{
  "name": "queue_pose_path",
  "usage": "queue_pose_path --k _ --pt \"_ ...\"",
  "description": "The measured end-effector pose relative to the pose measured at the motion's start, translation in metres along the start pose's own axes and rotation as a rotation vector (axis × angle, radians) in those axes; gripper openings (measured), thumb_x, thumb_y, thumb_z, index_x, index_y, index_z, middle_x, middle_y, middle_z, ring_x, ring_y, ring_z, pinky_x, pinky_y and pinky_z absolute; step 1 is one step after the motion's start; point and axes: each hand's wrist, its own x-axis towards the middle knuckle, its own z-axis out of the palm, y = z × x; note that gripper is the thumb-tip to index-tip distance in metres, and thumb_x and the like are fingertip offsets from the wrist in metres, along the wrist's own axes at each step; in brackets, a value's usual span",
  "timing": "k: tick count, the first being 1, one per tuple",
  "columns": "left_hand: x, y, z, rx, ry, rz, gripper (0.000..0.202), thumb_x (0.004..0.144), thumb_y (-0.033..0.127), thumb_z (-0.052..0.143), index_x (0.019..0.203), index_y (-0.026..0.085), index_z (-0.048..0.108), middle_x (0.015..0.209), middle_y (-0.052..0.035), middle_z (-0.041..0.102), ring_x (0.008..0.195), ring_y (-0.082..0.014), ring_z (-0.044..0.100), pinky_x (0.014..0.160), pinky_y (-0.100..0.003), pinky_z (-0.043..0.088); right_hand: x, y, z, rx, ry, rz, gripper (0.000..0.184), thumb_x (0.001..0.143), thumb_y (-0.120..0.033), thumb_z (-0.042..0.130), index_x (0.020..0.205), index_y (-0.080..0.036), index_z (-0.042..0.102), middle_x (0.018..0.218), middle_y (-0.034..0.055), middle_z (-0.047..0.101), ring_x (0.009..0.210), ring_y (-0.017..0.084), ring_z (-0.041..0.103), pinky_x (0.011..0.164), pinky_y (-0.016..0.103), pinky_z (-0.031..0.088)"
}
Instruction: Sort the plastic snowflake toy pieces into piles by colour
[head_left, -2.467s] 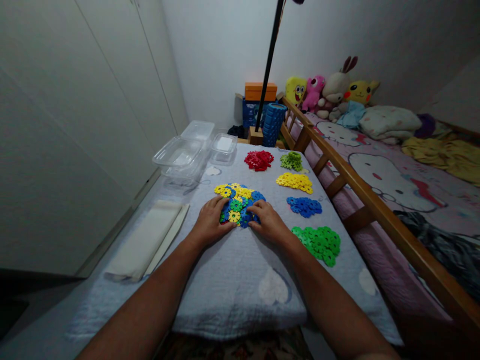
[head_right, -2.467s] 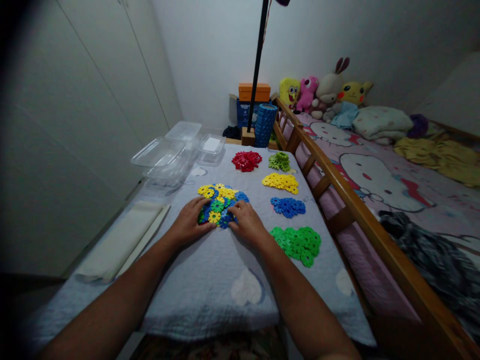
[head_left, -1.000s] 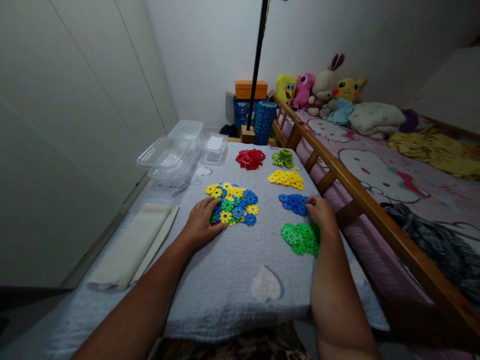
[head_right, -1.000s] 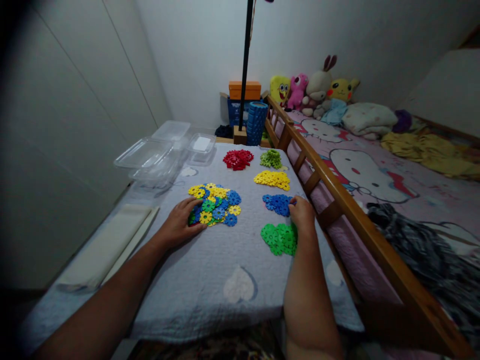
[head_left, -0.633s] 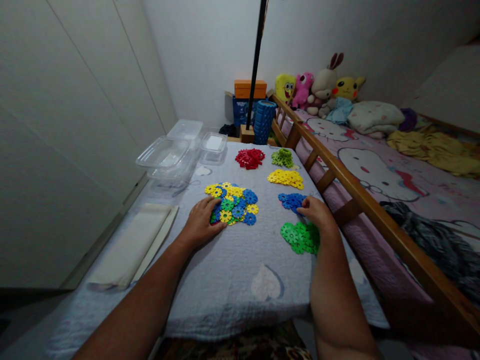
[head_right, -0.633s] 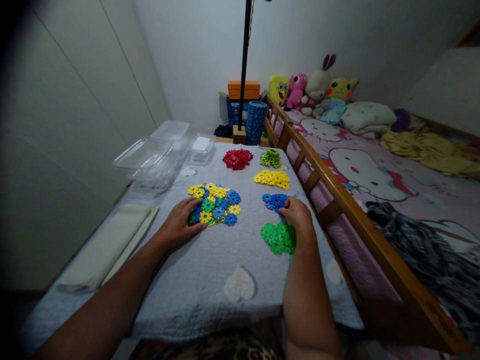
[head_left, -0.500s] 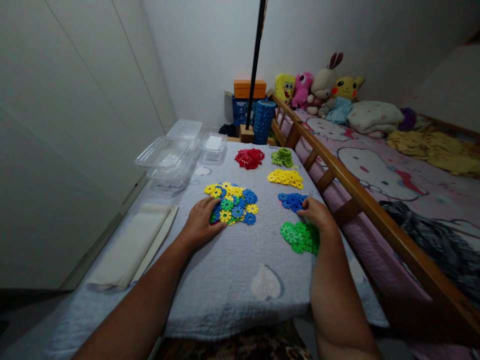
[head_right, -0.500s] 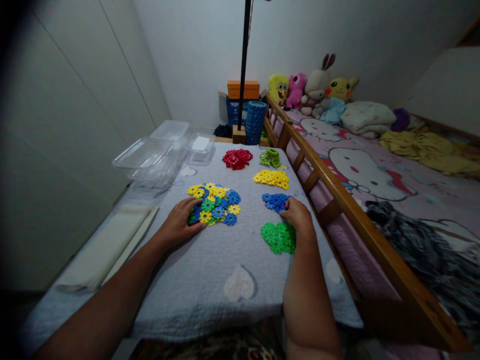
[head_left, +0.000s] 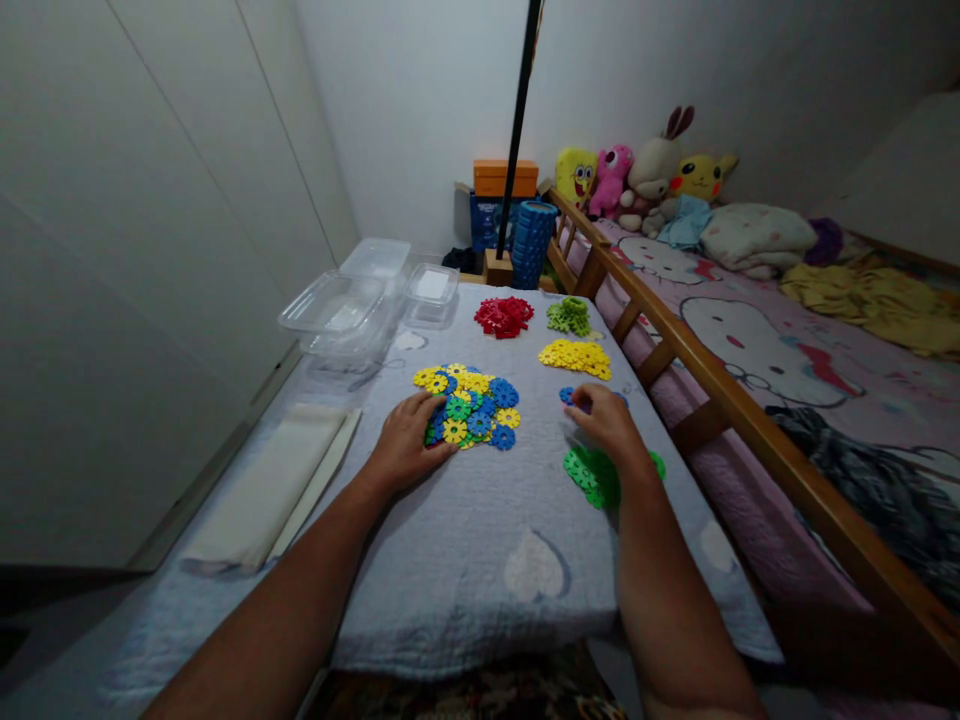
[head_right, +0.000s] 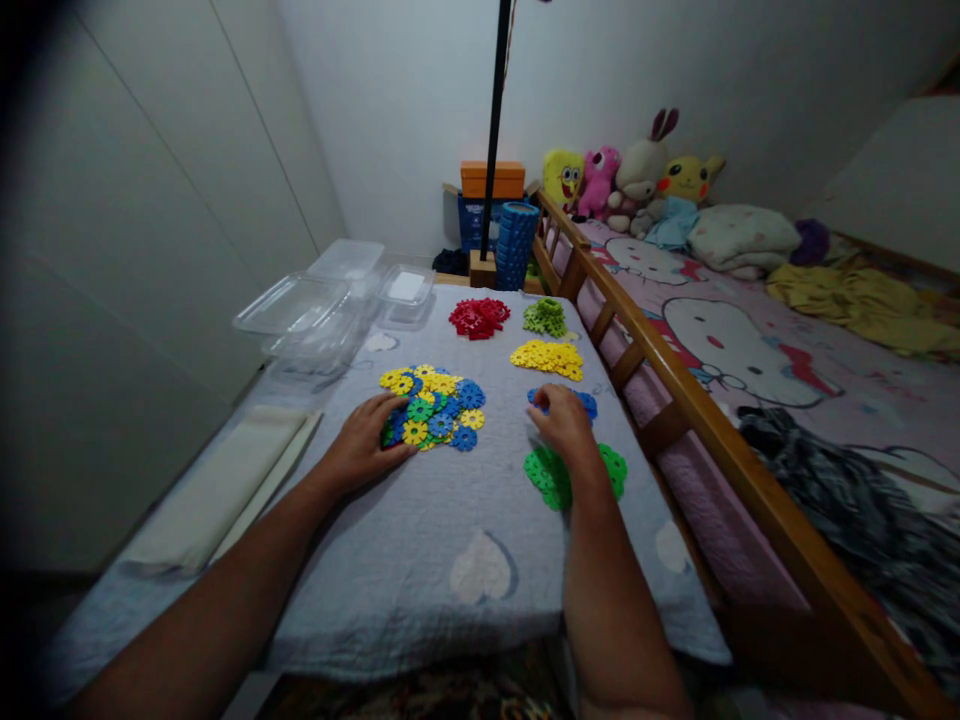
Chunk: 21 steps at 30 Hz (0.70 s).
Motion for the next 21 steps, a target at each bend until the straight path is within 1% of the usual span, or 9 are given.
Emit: queue_pose_path --k 2,4,6,8,12,16,18,21 --pt "0.000 0.001 0.000 -0.001 -0.004 -0.013 0.067 0.078 0.042 0.076 0.137 0.021 0.054 0.145 -0.0144 0.052 0.136 -0.0349 0.050 0.116 -0.052 0.040 -0.003 -0.028 0.013 0.046 -0.126 -0.181 0.008 0.083 -0.019 0.070 0.090 -0.017 0.067 0.093 0.0050 0.068 0.086 0.018 0.059 0.080 0.028 0.042" --pt "-0.001 0.002 0.000 -0.004 -0.008 -0.024 0.068 0.077 0.042 0.076 0.138 0.022 0.054 0.145 -0.0141 0.052 0.136 -0.0348 0.050 0.116 -0.052 0.040 -0.009 -0.050 0.027 0.046 -0.204 -0.310 0.018 0.083 -0.022 0.073 0.100 -0.017 0.070 0.101 0.0067 0.067 0.094 0.019 0.059 0.086 0.030 0.043" --pt "-0.001 0.002 -0.001 -0.009 -0.010 -0.023 0.068 0.078 0.042 0.076 0.138 0.022 0.053 0.145 -0.0143 0.052 0.136 -0.0350 0.049 0.116 -0.053 0.040 -0.014 -0.065 0.037 -0.002 -0.228 -0.372 0.029 0.082 -0.024 0.076 0.110 -0.018 0.070 0.109 0.0088 0.066 0.101 0.022 0.058 0.090 0.032 0.043" --pt "0.000 0.003 -0.001 -0.015 -0.010 -0.017 0.068 0.078 0.041 0.076 0.139 0.022 0.053 0.145 -0.0144 0.052 0.136 -0.0352 0.050 0.116 -0.054 0.041 -0.019 -0.072 0.042 -0.052 -0.237 -0.385 0.034 0.081 -0.025 0.077 0.114 -0.018 0.070 0.113 0.0100 0.064 0.104 0.023 0.057 0.091 0.033 0.043" --pt "0.000 0.003 -0.002 -0.016 -0.010 -0.019 0.067 0.078 0.041 0.076 0.138 0.022 0.053 0.144 -0.0145 0.053 0.135 -0.0352 0.050 0.116 -0.055 0.040 -0.021 -0.071 0.043 -0.044 -0.233 -0.381 0.032 0.081 -0.025 0.077 0.110 -0.017 0.068 0.112 0.0097 0.063 0.103 0.023 0.056 0.089 0.032 0.043" --pt "0.000 0.002 -0.002 -0.014 -0.008 -0.011 0.066 0.079 0.041 0.076 0.137 0.021 0.054 0.143 -0.0143 0.054 0.135 -0.0345 0.051 0.116 -0.054 0.040 -0.016 -0.062 0.039 0.012 -0.222 -0.378 0.028 0.081 -0.022 0.073 0.107 -0.017 0.066 0.106 0.0076 0.066 0.096 0.021 0.057 0.087 0.031 0.044" --pt "0.000 0.002 -0.002 -0.012 -0.010 -0.009 0.065 0.079 0.041 0.075 0.137 0.021 0.054 0.143 -0.0146 0.054 0.135 -0.0345 0.051 0.116 -0.053 0.041 -0.011 -0.053 0.035 0.012 -0.188 -0.336 0.028 0.081 -0.020 0.071 0.108 -0.017 0.066 0.105 0.0076 0.067 0.097 0.021 0.058 0.088 0.031 0.044" --pt "0.000 0.002 -0.002 -0.007 -0.015 -0.013 0.066 0.079 0.042 0.075 0.137 0.020 0.054 0.144 -0.0151 0.053 0.135 -0.0346 0.051 0.116 -0.052 0.041 -0.003 -0.033 0.027 -0.057 -0.077 -0.220 0.029 0.081 -0.018 0.068 0.110 -0.016 0.067 0.108 0.0097 0.066 0.102 0.023 0.059 0.093 0.032 0.044"
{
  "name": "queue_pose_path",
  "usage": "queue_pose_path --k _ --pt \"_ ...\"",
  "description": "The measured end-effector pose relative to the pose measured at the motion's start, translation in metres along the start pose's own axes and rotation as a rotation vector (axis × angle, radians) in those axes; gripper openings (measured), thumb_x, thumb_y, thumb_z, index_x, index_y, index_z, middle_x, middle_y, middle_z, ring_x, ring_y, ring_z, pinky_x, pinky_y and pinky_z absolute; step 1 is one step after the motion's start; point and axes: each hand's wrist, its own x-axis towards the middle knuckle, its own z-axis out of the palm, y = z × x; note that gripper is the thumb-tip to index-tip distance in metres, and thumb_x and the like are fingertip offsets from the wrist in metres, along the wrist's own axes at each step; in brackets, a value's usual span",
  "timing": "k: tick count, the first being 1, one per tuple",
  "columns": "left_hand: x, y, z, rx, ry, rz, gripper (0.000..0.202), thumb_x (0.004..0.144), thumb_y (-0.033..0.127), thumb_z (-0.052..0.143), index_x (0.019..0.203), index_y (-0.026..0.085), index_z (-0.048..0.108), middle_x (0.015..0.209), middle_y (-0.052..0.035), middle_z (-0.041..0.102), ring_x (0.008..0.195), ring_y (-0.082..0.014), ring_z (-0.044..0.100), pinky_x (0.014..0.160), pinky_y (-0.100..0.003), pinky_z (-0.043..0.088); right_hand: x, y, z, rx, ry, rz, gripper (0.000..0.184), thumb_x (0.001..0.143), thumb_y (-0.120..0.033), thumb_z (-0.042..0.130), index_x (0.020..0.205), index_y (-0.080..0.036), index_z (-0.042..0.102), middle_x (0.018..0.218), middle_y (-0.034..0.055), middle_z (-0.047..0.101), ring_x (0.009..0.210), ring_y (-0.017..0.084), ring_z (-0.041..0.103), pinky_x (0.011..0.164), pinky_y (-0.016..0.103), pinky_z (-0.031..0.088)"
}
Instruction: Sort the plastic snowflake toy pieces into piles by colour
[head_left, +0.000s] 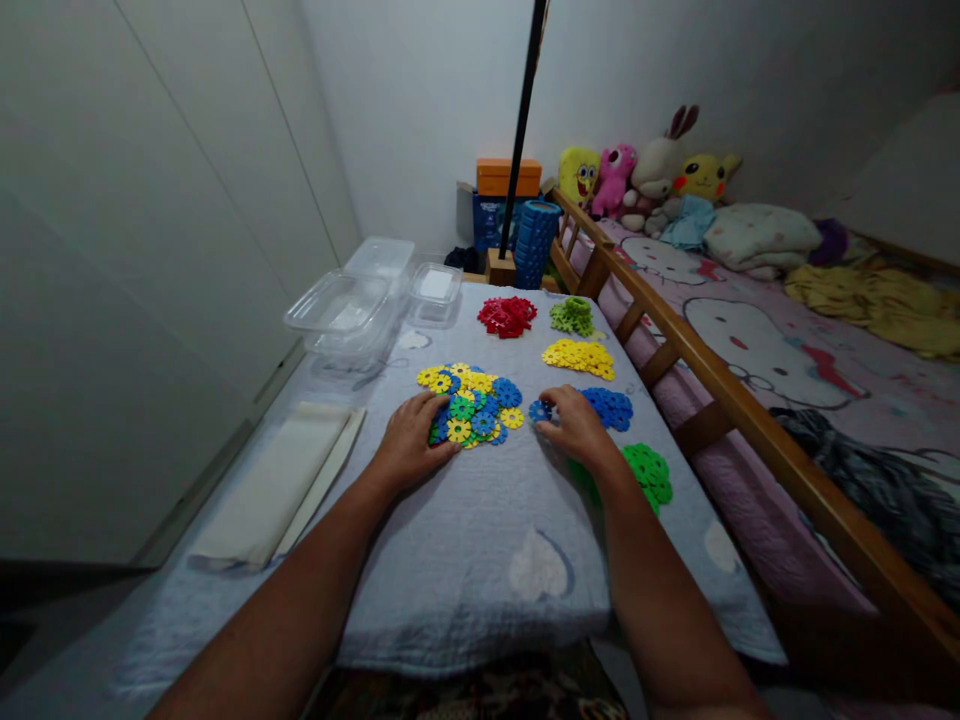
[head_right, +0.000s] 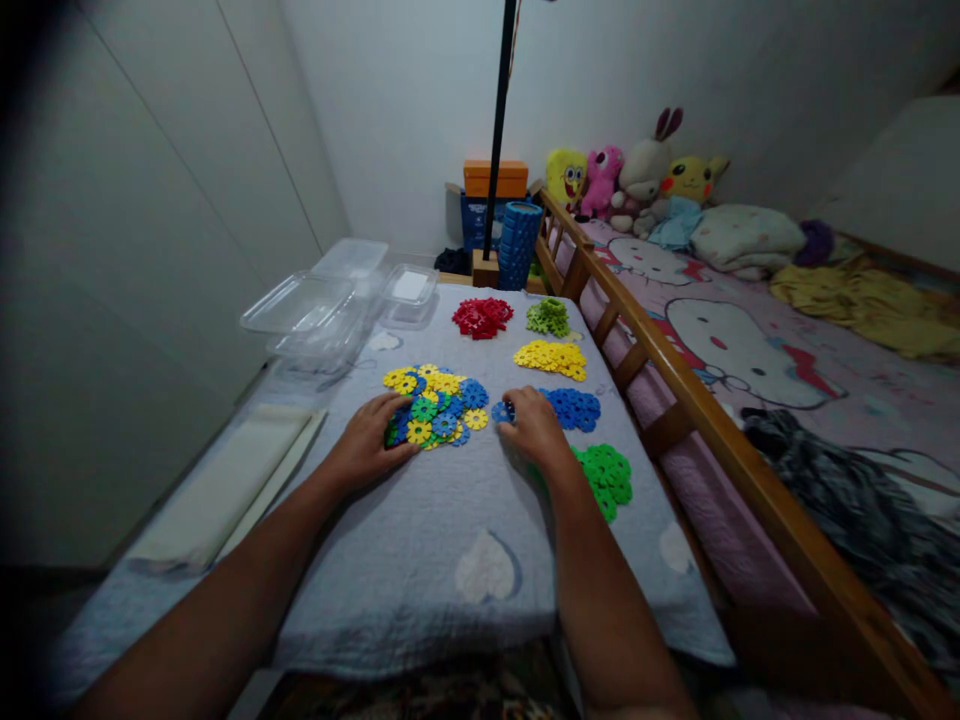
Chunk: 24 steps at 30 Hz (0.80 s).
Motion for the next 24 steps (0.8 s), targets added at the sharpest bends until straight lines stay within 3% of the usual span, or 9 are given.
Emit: queue_pose_path --k 5,9,19,24 --pt "0.000 0.001 -0.001 -0.001 -0.001 -0.001 0.067 0.078 0.042 0.075 0.137 0.019 0.055 0.144 -0.0156 0.053 0.135 -0.0353 0.051 0.116 -0.053 0.041 -0.002 0.034 -0.007 -0.146 0.115 0.211 0.031 0.083 -0.020 0.066 0.113 -0.016 0.068 0.110 0.0120 0.067 0.105 0.026 0.058 0.093 0.034 0.043" --pt "0.000 0.001 -0.001 0.000 -0.001 0.002 0.065 0.079 0.042 0.074 0.136 0.020 0.054 0.144 -0.0148 0.053 0.135 -0.0345 0.050 0.116 -0.052 0.041 -0.005 0.042 -0.005 -0.224 0.133 0.266 0.032 0.084 -0.021 0.066 0.116 -0.018 0.069 0.112 0.0117 0.066 0.106 0.026 0.057 0.093 0.035 0.042" --pt "0.001 0.002 -0.001 -0.012 0.003 0.003 0.064 0.077 0.041 0.075 0.136 0.024 0.055 0.142 -0.0129 0.055 0.132 -0.0349 0.052 0.114 -0.054 0.042 -0.003 0.031 -0.001 -0.224 0.151 0.302 0.033 0.086 -0.018 0.065 0.118 -0.020 0.070 0.113 0.0141 0.064 0.106 0.030 0.054 0.091 0.040 0.040" --pt "0.001 0.003 -0.001 -0.004 -0.001 -0.008 0.064 0.078 0.042 0.074 0.136 0.022 0.055 0.143 -0.0143 0.054 0.133 -0.0357 0.051 0.115 -0.054 0.041 0.002 -0.001 0.004 -0.123 0.100 0.152 0.036 0.091 -0.021 0.061 0.125 -0.020 0.068 0.126 0.0145 0.065 0.115 0.032 0.052 0.096 0.043 0.038"
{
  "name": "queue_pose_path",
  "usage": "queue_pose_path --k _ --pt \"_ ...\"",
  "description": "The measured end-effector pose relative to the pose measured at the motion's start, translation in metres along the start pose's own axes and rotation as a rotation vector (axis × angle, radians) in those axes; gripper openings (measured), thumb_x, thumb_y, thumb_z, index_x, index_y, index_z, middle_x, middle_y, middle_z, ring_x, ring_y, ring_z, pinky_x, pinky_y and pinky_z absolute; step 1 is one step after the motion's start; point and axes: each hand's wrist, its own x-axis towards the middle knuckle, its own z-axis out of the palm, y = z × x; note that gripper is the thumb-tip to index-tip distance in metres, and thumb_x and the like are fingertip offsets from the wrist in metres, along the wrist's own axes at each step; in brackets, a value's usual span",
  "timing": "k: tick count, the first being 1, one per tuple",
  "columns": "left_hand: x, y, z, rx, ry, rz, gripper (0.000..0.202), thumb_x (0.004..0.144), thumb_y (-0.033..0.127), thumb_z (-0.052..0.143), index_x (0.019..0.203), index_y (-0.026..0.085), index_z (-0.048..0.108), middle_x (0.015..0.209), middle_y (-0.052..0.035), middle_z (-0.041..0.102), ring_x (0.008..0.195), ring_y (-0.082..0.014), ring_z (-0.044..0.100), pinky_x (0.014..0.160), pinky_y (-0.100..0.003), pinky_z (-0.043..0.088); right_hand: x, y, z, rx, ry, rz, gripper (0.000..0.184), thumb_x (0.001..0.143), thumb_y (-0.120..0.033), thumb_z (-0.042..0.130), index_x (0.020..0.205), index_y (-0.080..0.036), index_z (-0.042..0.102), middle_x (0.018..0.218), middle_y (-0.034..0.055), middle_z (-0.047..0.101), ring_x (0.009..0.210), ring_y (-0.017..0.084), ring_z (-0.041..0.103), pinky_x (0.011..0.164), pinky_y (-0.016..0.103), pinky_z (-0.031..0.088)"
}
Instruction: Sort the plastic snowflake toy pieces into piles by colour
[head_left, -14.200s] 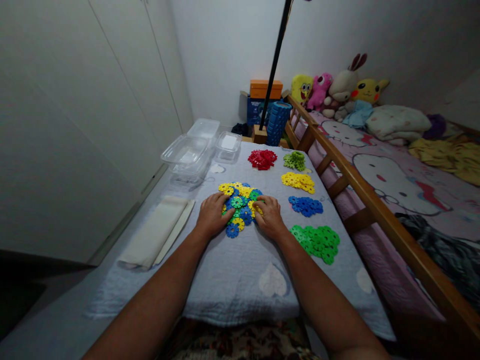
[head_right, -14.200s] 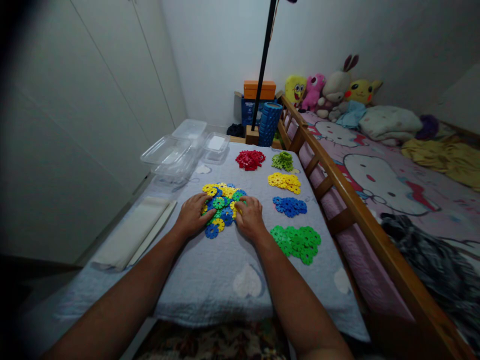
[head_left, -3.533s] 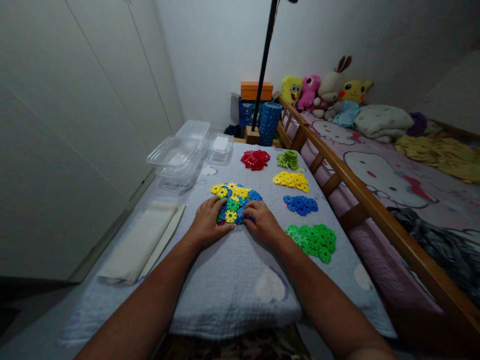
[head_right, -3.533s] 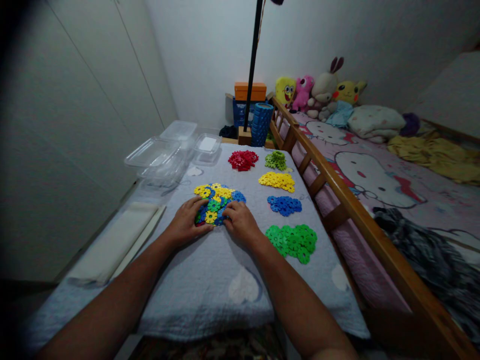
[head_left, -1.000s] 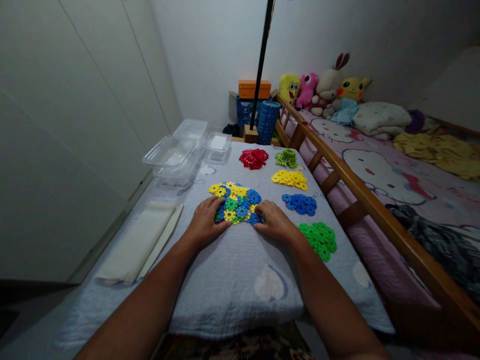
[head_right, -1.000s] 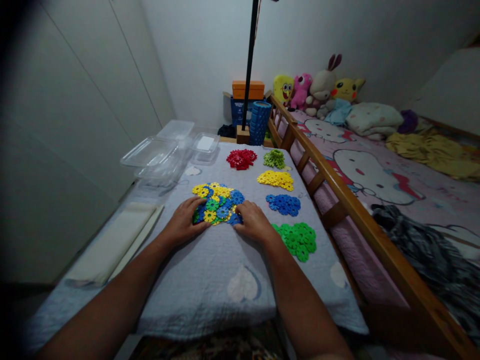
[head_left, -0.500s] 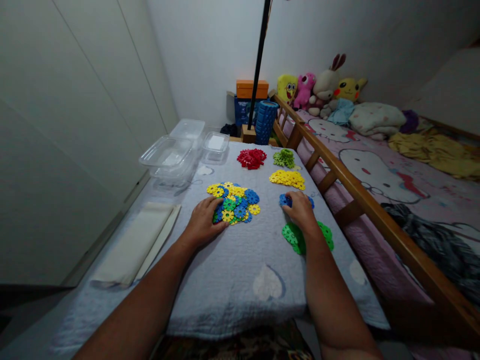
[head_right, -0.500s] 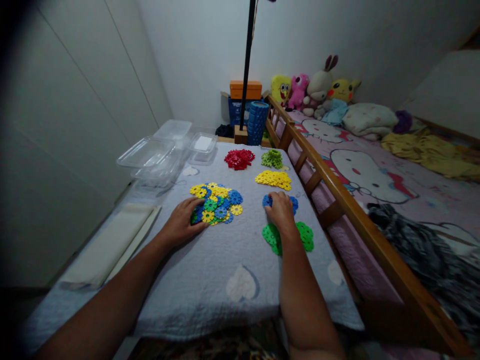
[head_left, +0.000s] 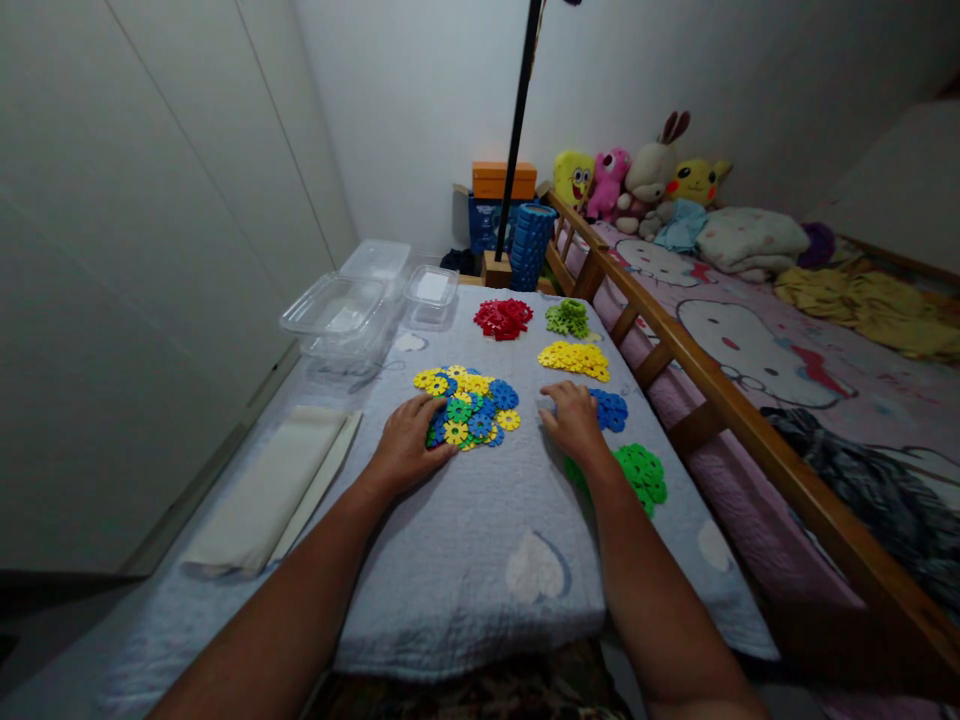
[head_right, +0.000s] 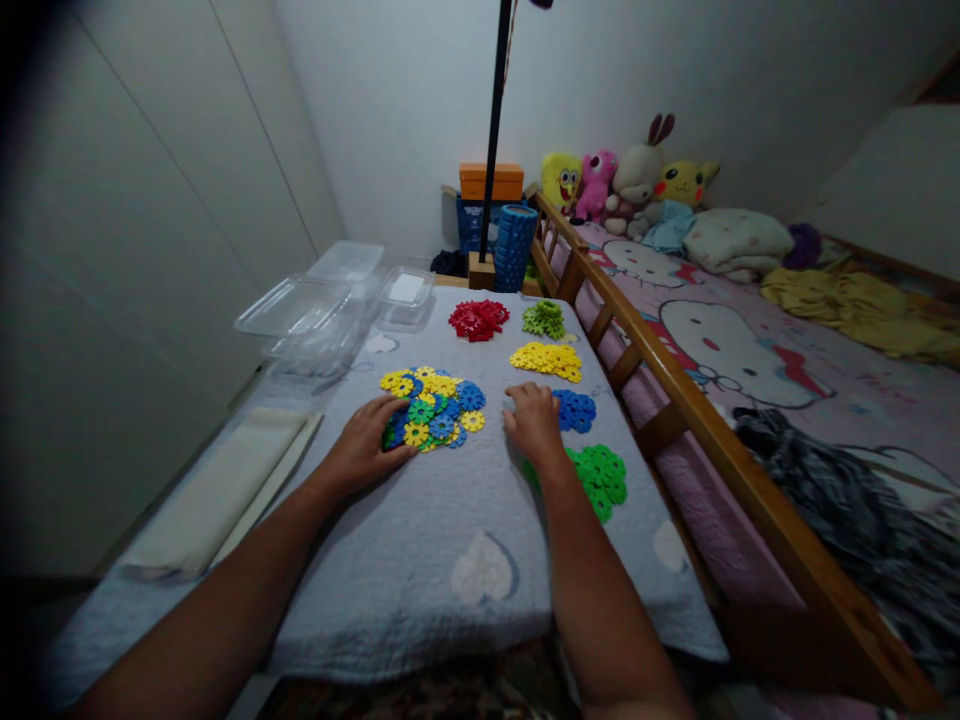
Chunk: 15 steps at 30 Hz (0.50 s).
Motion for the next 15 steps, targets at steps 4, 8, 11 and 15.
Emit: queue_pose_path --k 4,8,11,15 --pt "0.000 0.001 0.000 0.006 -0.003 0.006 0.065 0.078 0.041 0.074 0.136 0.020 0.054 0.143 -0.0158 0.054 0.133 -0.0357 0.051 0.115 -0.054 0.041 0.001 -0.028 0.011 0.059 -0.085 -0.145 0.044 0.095 -0.023 0.055 0.139 -0.021 0.061 0.144 0.0126 0.060 0.124 0.033 0.048 0.104 0.047 0.035" --pt "0.000 0.001 0.001 0.016 0.006 0.012 0.065 0.078 0.041 0.074 0.136 0.020 0.054 0.142 -0.0149 0.054 0.133 -0.0347 0.051 0.115 -0.052 0.041 0.003 -0.038 0.026 0.058 -0.103 -0.192 0.050 0.096 -0.021 0.051 0.147 -0.022 0.054 0.155 0.0088 0.052 0.135 0.033 0.041 0.111 0.050 0.030" --pt "0.000 0.000 0.001 0.021 0.001 0.016 0.064 0.079 0.041 0.074 0.136 0.022 0.053 0.142 -0.0144 0.054 0.132 -0.0346 0.052 0.114 -0.053 0.041 0.005 -0.038 0.032 0.048 -0.118 -0.200 0.047 0.096 -0.020 0.053 0.142 -0.025 0.058 0.153 0.0064 0.055 0.136 0.033 0.041 0.112 0.050 0.029" --pt "0.000 0.001 0.001 0.021 -0.009 0.011 0.064 0.079 0.041 0.074 0.136 0.021 0.053 0.142 -0.0150 0.054 0.133 -0.0353 0.051 0.114 -0.054 0.041 0.007 -0.038 0.029 0.067 -0.115 -0.203 0.035 0.094 -0.018 0.057 0.126 -0.027 0.069 0.140 0.0053 0.066 0.126 0.030 0.047 0.108 0.048 0.032"
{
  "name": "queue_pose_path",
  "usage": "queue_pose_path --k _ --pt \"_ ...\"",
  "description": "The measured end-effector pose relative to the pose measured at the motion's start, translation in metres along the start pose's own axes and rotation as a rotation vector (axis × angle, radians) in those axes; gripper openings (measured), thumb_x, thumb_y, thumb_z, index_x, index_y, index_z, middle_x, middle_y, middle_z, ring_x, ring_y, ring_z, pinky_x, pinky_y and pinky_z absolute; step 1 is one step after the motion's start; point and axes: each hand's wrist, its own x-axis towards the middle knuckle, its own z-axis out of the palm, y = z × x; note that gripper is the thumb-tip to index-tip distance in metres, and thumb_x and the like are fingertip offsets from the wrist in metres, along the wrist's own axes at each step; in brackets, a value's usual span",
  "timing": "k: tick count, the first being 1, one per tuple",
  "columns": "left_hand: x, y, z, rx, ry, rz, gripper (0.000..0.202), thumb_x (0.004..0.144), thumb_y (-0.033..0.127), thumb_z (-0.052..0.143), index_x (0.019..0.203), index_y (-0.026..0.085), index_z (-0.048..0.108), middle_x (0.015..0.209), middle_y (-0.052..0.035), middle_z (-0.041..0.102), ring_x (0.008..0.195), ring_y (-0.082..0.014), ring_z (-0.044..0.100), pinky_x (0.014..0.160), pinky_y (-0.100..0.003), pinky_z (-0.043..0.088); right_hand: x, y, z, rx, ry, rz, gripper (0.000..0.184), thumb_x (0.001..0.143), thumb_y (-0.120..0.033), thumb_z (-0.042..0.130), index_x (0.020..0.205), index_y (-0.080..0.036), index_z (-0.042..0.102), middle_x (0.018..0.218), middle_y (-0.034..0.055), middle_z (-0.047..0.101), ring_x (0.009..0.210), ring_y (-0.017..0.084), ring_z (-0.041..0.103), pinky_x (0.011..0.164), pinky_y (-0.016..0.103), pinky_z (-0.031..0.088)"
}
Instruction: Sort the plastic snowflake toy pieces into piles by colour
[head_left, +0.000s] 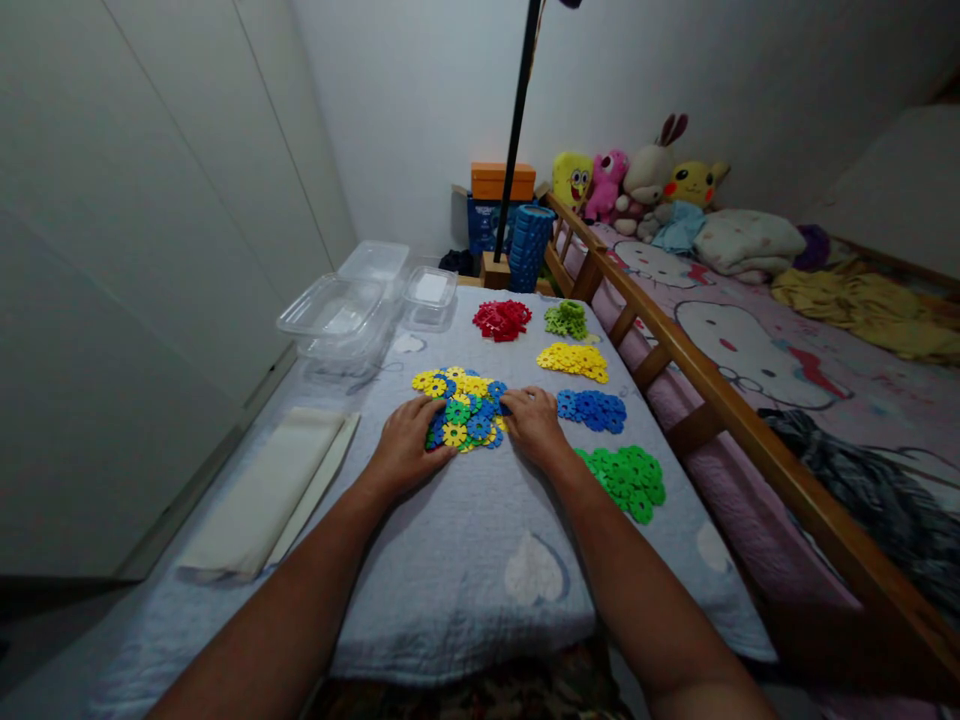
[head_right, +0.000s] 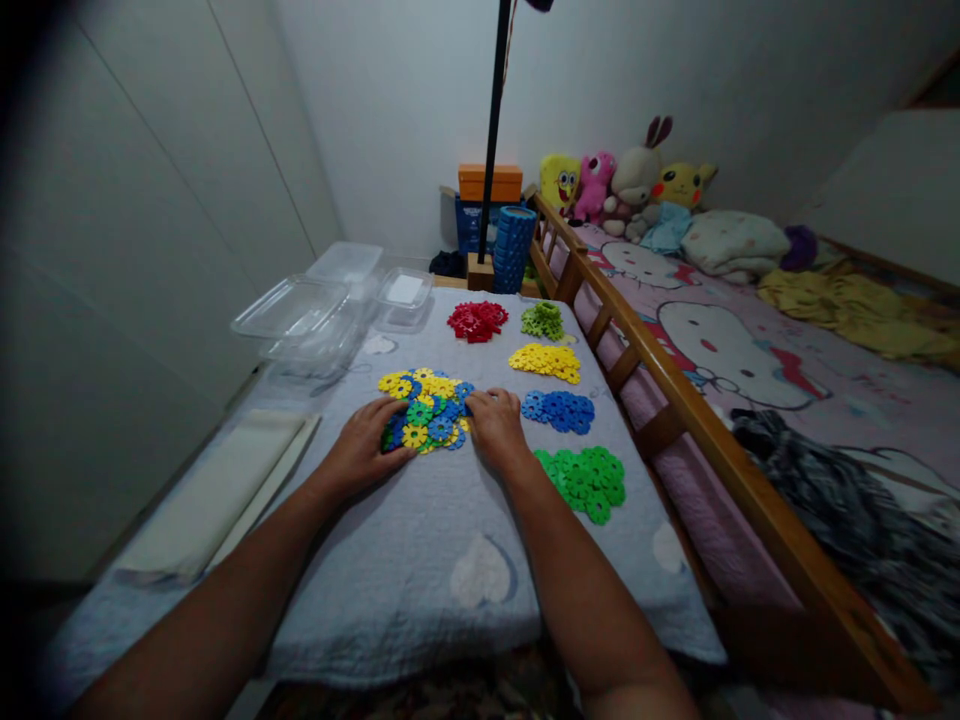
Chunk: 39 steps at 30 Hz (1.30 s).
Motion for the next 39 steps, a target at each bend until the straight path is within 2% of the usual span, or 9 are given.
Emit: queue_pose_path --k 6,11,15,19,25,32,39 --pt "0.000 0.001 -0.001 -0.004 0.007 0.008 0.063 0.079 0.040 0.073 0.135 0.023 0.053 0.142 -0.0141 0.054 0.132 -0.0351 0.052 0.113 -0.054 0.042 -0.001 -0.002 -0.003 0.009 0.035 -0.004 0.024 0.095 -0.021 0.059 0.114 -0.026 0.073 0.130 0.0057 0.072 0.118 0.028 0.051 0.105 0.045 0.033" --pt "0.000 0.001 -0.001 0.001 0.007 0.008 0.063 0.078 0.042 0.074 0.134 0.021 0.055 0.142 -0.0158 0.054 0.132 -0.0363 0.052 0.113 -0.054 0.042 -0.002 -0.004 -0.007 0.013 0.059 0.018 0.023 0.100 -0.023 0.052 0.109 -0.023 0.074 0.117 0.0083 0.074 0.111 0.027 0.053 0.102 0.043 0.034" --pt "0.000 0.000 -0.001 -0.010 0.006 0.006 0.062 0.079 0.043 0.072 0.135 0.021 0.054 0.142 -0.0151 0.054 0.132 -0.0356 0.052 0.113 -0.054 0.042 -0.003 0.002 -0.015 0.031 0.184 0.087 0.025 0.100 -0.020 0.050 0.104 -0.023 0.075 0.112 0.0093 0.073 0.108 0.027 0.054 0.097 0.040 0.037" --pt "0.000 -0.002 0.000 -0.013 0.005 0.010 0.062 0.079 0.043 0.072 0.135 0.023 0.054 0.141 -0.0137 0.054 0.131 -0.0349 0.052 0.113 -0.054 0.042 -0.006 0.024 -0.027 0.040 0.329 0.181 0.027 0.099 -0.022 0.048 0.103 -0.021 0.075 0.107 0.0121 0.071 0.105 0.028 0.054 0.095 0.040 0.038" --pt "0.000 -0.003 0.001 -0.007 0.009 0.010 0.063 0.079 0.044 0.072 0.135 0.023 0.055 0.141 -0.0139 0.054 0.132 -0.0353 0.052 0.114 -0.054 0.042 -0.019 0.074 -0.049 0.037 0.452 0.400 0.029 0.096 -0.023 0.046 0.101 -0.018 0.075 0.105 0.0129 0.073 0.102 0.027 0.060 0.095 0.038 0.042" --pt "0.000 -0.002 0.001 -0.004 0.005 0.002 0.064 0.079 0.045 0.072 0.136 0.022 0.054 0.142 -0.0145 0.054 0.132 -0.0353 0.052 0.113 -0.054 0.042 -0.035 0.110 -0.062 0.041 0.436 0.692 0.027 0.088 -0.020 0.052 0.103 -0.016 0.074 0.098 0.0128 0.076 0.090 0.026 0.066 0.084 0.033 0.045" --pt "0.000 -0.003 0.002 -0.001 0.018 0.005 0.063 0.079 0.045 0.073 0.135 0.024 0.055 0.140 -0.0126 0.055 0.131 -0.0341 0.052 0.113 -0.052 0.042 -0.037 0.119 -0.057 -0.006 0.366 0.742 0.024 0.083 -0.016 0.054 0.095 -0.018 0.075 0.094 0.0114 0.077 0.088 0.025 0.068 0.082 0.033 0.046"
